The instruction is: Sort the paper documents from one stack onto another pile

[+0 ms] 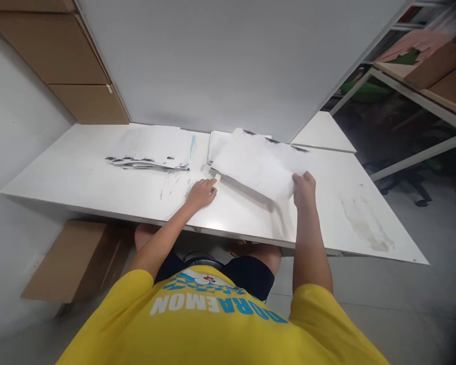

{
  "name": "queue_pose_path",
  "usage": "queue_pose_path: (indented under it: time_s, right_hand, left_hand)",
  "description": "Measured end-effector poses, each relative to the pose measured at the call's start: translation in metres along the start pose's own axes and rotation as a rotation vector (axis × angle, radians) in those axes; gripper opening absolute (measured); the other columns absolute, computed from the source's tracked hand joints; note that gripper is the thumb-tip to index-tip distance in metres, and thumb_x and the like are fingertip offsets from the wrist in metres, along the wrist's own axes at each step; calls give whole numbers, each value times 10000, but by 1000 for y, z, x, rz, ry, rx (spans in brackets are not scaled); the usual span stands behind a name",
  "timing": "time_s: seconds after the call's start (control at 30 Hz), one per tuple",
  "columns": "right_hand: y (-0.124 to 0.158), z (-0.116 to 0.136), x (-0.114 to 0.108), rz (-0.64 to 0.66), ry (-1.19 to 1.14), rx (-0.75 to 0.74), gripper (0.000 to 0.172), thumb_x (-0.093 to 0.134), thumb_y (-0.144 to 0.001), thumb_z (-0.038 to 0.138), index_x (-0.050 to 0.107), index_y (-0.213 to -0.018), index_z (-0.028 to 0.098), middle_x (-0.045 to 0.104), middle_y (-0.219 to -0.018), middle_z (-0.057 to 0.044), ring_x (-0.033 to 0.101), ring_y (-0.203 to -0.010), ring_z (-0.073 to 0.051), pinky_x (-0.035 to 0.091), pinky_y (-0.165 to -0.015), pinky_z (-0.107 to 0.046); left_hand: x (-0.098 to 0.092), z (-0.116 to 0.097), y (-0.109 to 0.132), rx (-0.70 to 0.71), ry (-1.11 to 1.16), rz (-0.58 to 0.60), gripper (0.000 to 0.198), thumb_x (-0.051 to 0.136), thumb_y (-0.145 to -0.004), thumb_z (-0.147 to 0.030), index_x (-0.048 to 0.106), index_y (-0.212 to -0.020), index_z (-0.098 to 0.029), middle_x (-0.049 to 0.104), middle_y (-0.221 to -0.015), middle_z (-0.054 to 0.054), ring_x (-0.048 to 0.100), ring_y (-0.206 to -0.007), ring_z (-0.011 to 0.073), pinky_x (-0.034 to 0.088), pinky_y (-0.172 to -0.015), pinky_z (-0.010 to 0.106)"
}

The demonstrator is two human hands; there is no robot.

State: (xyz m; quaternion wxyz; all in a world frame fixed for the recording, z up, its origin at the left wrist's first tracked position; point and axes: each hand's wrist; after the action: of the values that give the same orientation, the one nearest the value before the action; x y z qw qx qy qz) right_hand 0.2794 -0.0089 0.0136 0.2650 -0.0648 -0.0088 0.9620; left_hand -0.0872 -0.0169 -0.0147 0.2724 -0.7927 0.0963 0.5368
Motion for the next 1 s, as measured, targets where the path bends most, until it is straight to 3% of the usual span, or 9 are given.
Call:
queue_pose_path:
  time_s: [0.17,0.3,0.4,0.5,0.6,0.7,0.8,0.87,1.0]
  right_hand:
    - [-82,24,60,74,96,82,270,589,-773,345,608,-1007,212,699,-1008,-105,620,-968,-257,498,-881,-441]
    - [-107,19,87,4,372,-4,452,611,-787,304,596,-1211,150,663,-1129,-218,600,-1102,-367,425,-967,-553]
    - [-90,-6,99,-189,469,-104,620,598,-812,316,497,-1390,115,499,-1392,-341,433,-1331,-478,263,-1078,-658]
    - [-54,-37,107,-261,487,-177,614,557,-794,321,538,-1372,116,511,-1410,-308,427,-1328,-493,269,-1076,-662]
    - [-24,-56,108,-221,574,-283,485,569,-767,366,656,-1198,161,579,-1325,-253,462,-1257,-477,331,-1024,-648]
    - [-12,-58,104,-147,632,-331,305,491,-837,400,688,-904,176,641,-1068,-221,528,-1088,-411,386,-956,-586]
    - [-11,-49,100,34,652,-302,365,383,-917,417,594,-692,221,602,-791,-144,536,-864,-314,424,-864,-503]
    - [-11,-43,99,90,644,-292,342,391,-918,405,572,-686,231,600,-786,-127,522,-860,-293,426,-860,-468]
    - [-11,-41,102,63,611,-306,270,411,-894,341,634,-817,209,646,-951,-149,522,-997,-300,422,-920,-443]
  left_hand:
    - [-4,-3,1,-32,-17,31,377,482,-952,-228,558,-1304,-116,700,-1002,122,632,-954,291,488,-831,418]
    - [-6,-6,6,-51,-16,47,392,497,-935,-209,559,-1309,-111,708,-1057,129,637,-1016,293,492,-896,428]
    - [-3,-6,9,-51,2,51,400,514,-930,-241,550,-1313,-129,713,-1063,117,646,-1000,285,502,-885,421]
    - [1,-5,11,-56,19,48,399,508,-935,-252,536,-1321,-156,714,-1032,106,649,-986,276,505,-877,418]
    - [0,-5,12,-56,18,54,387,508,-938,-252,536,-1314,-165,712,-1026,108,645,-990,281,501,-869,421]
    - [-2,-4,9,-47,1,61,375,494,-951,-254,542,-1309,-153,706,-1030,115,642,-988,284,495,-861,419]
    - [-3,-2,6,-36,-11,60,371,492,-953,-243,547,-1306,-139,702,-1034,120,638,-976,280,494,-856,416]
    - [-4,-1,4,-25,-14,52,370,497,-950,-233,549,-1306,-144,701,-1035,119,635,-969,278,496,-849,415]
    - [-3,2,2,-14,-11,25,370,500,-949,-234,548,-1309,-162,696,-1000,107,630,-943,275,499,-825,413]
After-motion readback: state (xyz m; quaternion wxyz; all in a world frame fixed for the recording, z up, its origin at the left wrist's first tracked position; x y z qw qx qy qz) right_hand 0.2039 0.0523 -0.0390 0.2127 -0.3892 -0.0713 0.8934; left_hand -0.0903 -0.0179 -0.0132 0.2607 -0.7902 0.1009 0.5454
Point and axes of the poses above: each hand's wrist, its own y-axis away from the middle knuckle, its own x-axis out of the palm, z = x × y
